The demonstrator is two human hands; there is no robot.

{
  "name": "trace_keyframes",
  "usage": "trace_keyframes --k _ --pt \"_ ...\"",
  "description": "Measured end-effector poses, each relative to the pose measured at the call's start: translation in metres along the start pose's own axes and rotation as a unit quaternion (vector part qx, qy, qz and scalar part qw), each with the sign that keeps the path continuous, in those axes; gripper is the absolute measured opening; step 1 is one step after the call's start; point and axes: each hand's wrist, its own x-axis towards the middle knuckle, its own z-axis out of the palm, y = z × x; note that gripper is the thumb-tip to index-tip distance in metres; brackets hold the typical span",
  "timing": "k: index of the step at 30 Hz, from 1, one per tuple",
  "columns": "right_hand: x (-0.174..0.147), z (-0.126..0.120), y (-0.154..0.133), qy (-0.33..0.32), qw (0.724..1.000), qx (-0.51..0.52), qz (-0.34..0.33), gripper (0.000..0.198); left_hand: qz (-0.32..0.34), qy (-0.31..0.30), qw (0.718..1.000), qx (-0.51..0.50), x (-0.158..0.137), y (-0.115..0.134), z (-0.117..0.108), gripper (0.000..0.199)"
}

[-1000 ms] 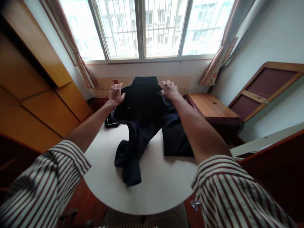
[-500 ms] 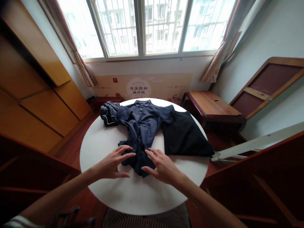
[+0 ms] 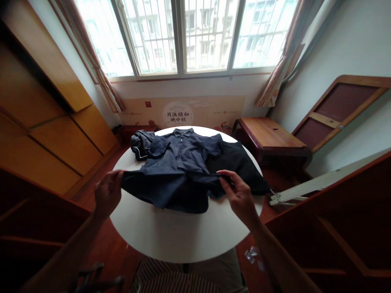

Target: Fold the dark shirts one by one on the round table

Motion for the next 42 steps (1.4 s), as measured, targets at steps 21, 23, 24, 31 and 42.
trace_keyframes --k 21,23,24,31,42 --pt "-0.07 -0.031 0.043 -0.309 0.939 -0.122 -0.09 0.049 -0.048 -0.359 0.927 -0.095 -0.062 -0.065 -0.065 0.039" --pt "-0.071 -0.038 0.03 -0.367 0.919 -0.121 -0.081 0.045 -0.065 -0.425 0.894 -0.128 -0.056 -0.072 -0.066 0.043" --pt "-0.072 -0.042 0.025 -0.396 0.907 -0.119 -0.071 0.041 -0.075 -0.466 0.869 -0.148 -0.054 -0.076 -0.067 0.045" --pt "-0.031 -0.054 0.037 -0.364 0.928 -0.081 -0.012 0.035 -0.096 -0.596 0.79 -0.113 -0.009 -0.077 -0.057 0.044" --pt "0.208 0.013 0.126 -0.003 0.947 0.009 0.321 0.077 0.1 -0.344 0.93 -0.082 0.079 -0.022 0.153 0.031"
